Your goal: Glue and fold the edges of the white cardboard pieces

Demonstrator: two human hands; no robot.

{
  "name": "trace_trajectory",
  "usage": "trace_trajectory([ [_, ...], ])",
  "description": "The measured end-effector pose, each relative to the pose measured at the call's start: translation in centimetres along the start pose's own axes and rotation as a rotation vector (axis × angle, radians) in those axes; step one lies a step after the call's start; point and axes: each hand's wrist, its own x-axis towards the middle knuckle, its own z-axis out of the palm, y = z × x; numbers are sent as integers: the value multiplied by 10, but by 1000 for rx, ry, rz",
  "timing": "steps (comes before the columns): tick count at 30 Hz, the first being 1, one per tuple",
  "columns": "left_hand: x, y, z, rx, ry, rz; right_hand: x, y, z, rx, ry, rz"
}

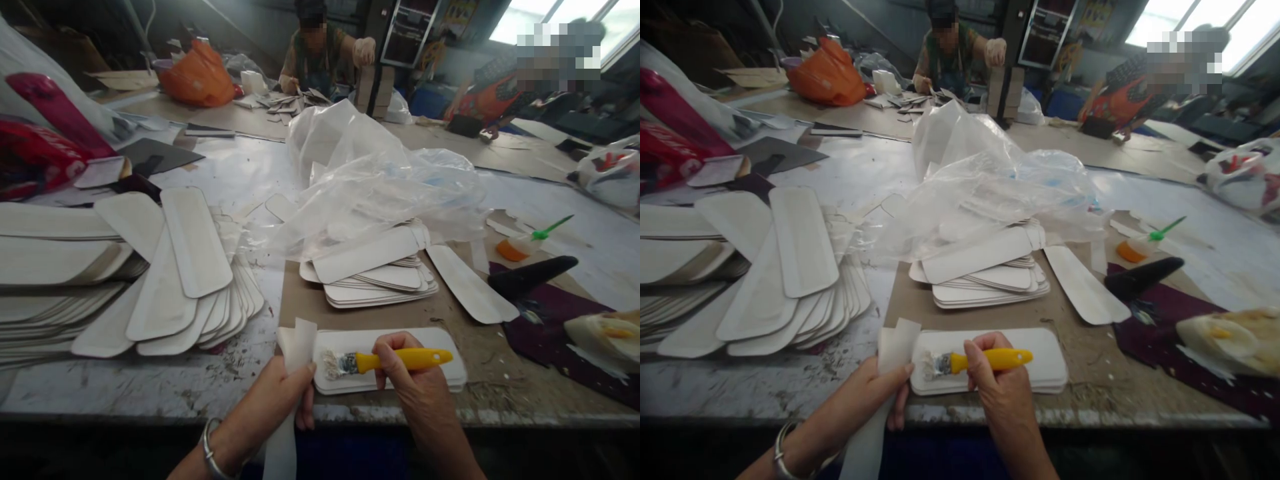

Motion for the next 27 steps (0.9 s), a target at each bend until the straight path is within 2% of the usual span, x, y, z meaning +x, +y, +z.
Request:
trace_trajectory([
  [4, 2, -1, 0, 7, -13, 15, -6, -8, -11, -143, 127, 39],
  [7, 3, -2, -1, 11, -19, 22, -12, -17, -9, -133, 202, 25],
  [10, 5, -4, -1, 22, -18, 21, -13, -17, -3, -64, 196, 40],
  [12, 6, -4, -1, 30, -14, 16, -11, -12, -6, -90, 181, 28],
  [14, 6, -5, -1, 39, -10, 11, -7, -5, -19, -197, 215, -19],
  [17, 7, -6, -1, 56, -1, -1, -3, 2, -51, -422, 324, -94],
  [21, 7, -9, -1, 45, 18, 19, -5, 0, -87, -644, 490, -161],
  [24, 8, -12, -1, 34, 26, 26, -9, -5, -99, -728, 541, -194],
  [27, 9, -15, -1, 48, 27, 35, -12, -8, -96, -776, 539, -339],
])
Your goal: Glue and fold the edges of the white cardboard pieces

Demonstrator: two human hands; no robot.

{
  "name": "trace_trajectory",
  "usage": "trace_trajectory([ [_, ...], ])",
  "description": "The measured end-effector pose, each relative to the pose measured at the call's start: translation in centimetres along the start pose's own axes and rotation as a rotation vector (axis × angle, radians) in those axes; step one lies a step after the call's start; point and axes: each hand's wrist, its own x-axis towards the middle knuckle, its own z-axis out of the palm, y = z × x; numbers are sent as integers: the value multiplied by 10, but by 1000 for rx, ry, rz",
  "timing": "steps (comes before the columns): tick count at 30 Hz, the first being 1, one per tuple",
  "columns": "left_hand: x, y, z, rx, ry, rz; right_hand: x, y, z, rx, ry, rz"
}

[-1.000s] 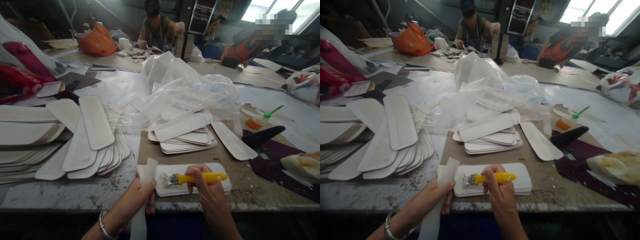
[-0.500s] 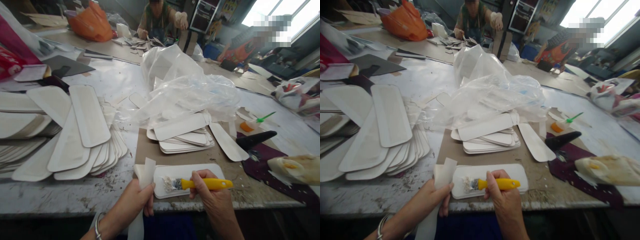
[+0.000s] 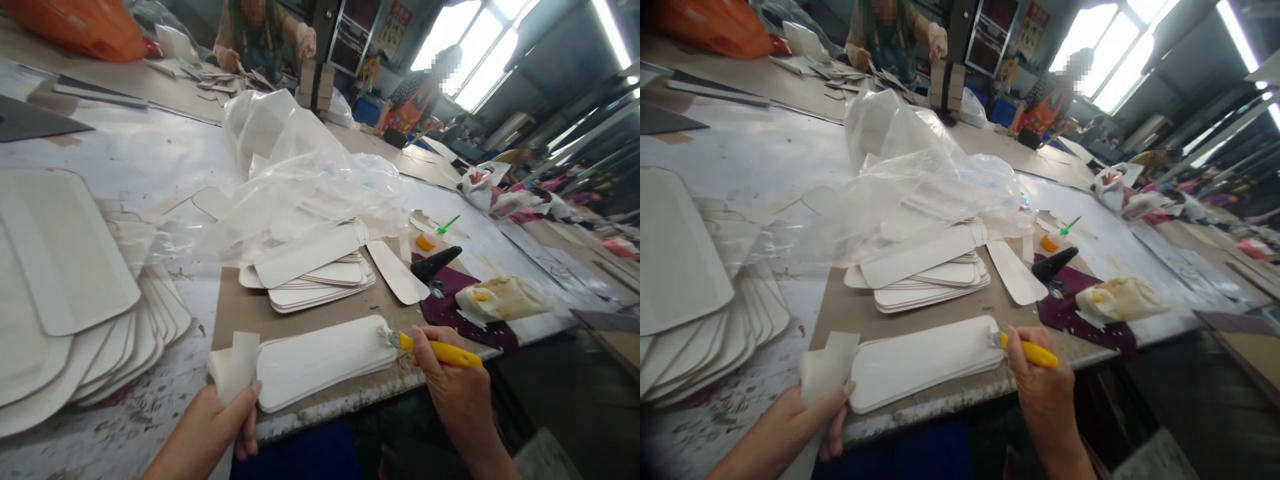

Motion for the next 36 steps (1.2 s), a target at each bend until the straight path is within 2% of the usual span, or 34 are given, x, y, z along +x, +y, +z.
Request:
trace_trajectory([
  [2, 1, -2, -1, 29, -4, 9, -7, -8, 7, 12, 4, -146],
  [4, 3, -5, -1, 51, -17, 8, -20, -19, 18, 33, -51, -276],
  [7, 3, -6, -1, 56, -24, -1, -40, -39, 32, 127, -135, -399],
  [9, 2, -5, -1, 51, -16, 0, -47, -46, 32, 229, -187, -459],
  [12, 1, -4, 0, 43, -8, 20, -44, -39, 21, 244, -179, -471],
  [15, 2, -4, 0, 41, -9, 27, -33, -20, 15, 36, -61, -440],
  [17, 4, -6, 0, 45, -11, 20, -33, -15, 18, -42, -29, -463],
  [19, 6, -8, 0, 42, -23, 22, -39, -22, 26, 38, -82, -490],
  [22, 7, -9, -1, 47, -44, 33, -55, -50, 38, 358, -168, -414],
  [24, 6, -6, -1, 68, -49, 33, -62, -68, 46, 553, -191, -271],
  [26, 4, -1, -1, 84, -39, 20, -63, -76, 52, 674, -245, -98],
  [29, 0, 8, 0, 81, -12, 7, -54, -66, 53, 669, -268, 75],
  [33, -2, 10, 1, 52, -29, 4, -40, -50, 40, 462, -108, 60],
  [35, -1, 8, 1, 21, -35, -3, -39, -54, 38, 459, -94, 82],
  [36, -1, 7, 1, 16, -32, -1, -40, -59, 39, 496, -128, 110],
])
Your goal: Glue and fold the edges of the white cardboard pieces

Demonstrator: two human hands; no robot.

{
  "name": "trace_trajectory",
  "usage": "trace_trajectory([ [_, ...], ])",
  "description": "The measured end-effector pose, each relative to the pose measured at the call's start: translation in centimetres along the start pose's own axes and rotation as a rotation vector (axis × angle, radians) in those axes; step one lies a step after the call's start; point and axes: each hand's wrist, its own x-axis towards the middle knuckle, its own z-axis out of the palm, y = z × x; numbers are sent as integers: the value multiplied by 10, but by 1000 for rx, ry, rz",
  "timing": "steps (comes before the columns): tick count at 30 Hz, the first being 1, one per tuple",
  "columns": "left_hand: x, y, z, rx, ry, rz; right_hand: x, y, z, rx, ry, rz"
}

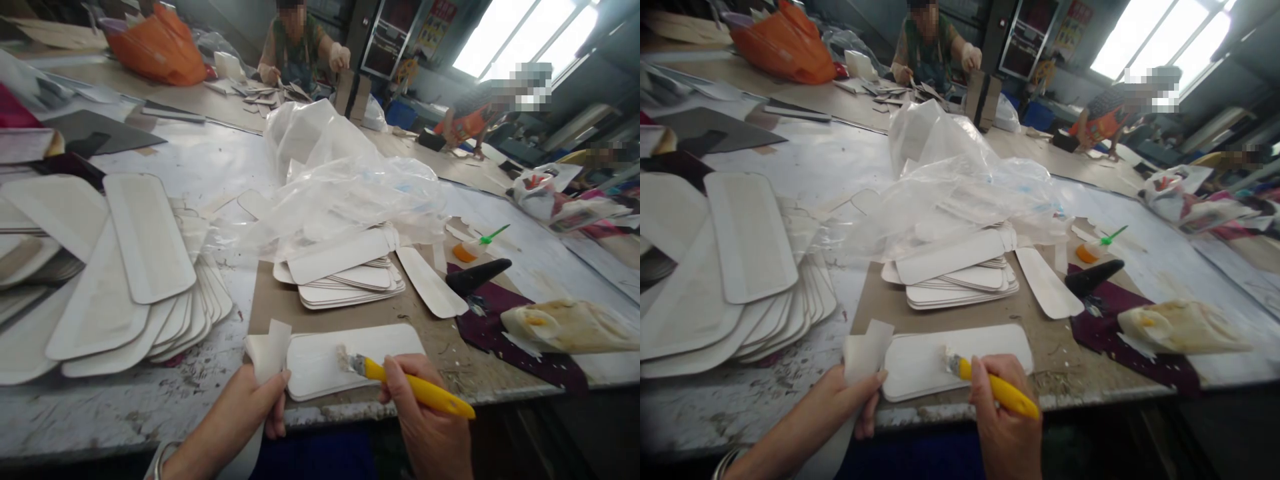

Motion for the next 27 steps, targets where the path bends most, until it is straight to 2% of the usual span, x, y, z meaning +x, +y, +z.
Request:
trace_trajectory([
  [2, -1, 1, 0, 5, 7, 0, -2, -5, 8, 85, -101, 67],
  [4, -2, 3, 0, 34, 16, -4, 0, -2, 11, 94, -142, 55],
  [6, -2, 4, 0, 54, 18, -7, 7, 10, 0, -18, -65, -21],
  [9, 0, -1, 0, 39, 11, -5, 21, 32, -34, -259, 115, -90],
  [12, 3, -8, 0, 28, 21, 13, 28, 45, -64, -411, 183, -132],
  [14, 3, -11, 0, 25, 24, 18, 28, 46, -71, -448, 188, -193],
  [19, 4, -8, -2, -1, 57, 5, 23, 33, -69, -453, 178, -315],
  [23, -7, -1, -2, -21, 306, 79, 19, 18, -68, -405, 52, -252],
  [24, -13, 2, -2, -9, 332, 110, 18, 14, -66, -366, 4, -223],
  [25, -19, 5, 0, -11, 308, 134, 17, 10, -62, -314, -56, -199],
  [27, -31, 10, 5, -89, 173, 157, 13, 1, -47, -184, -198, -139],
])
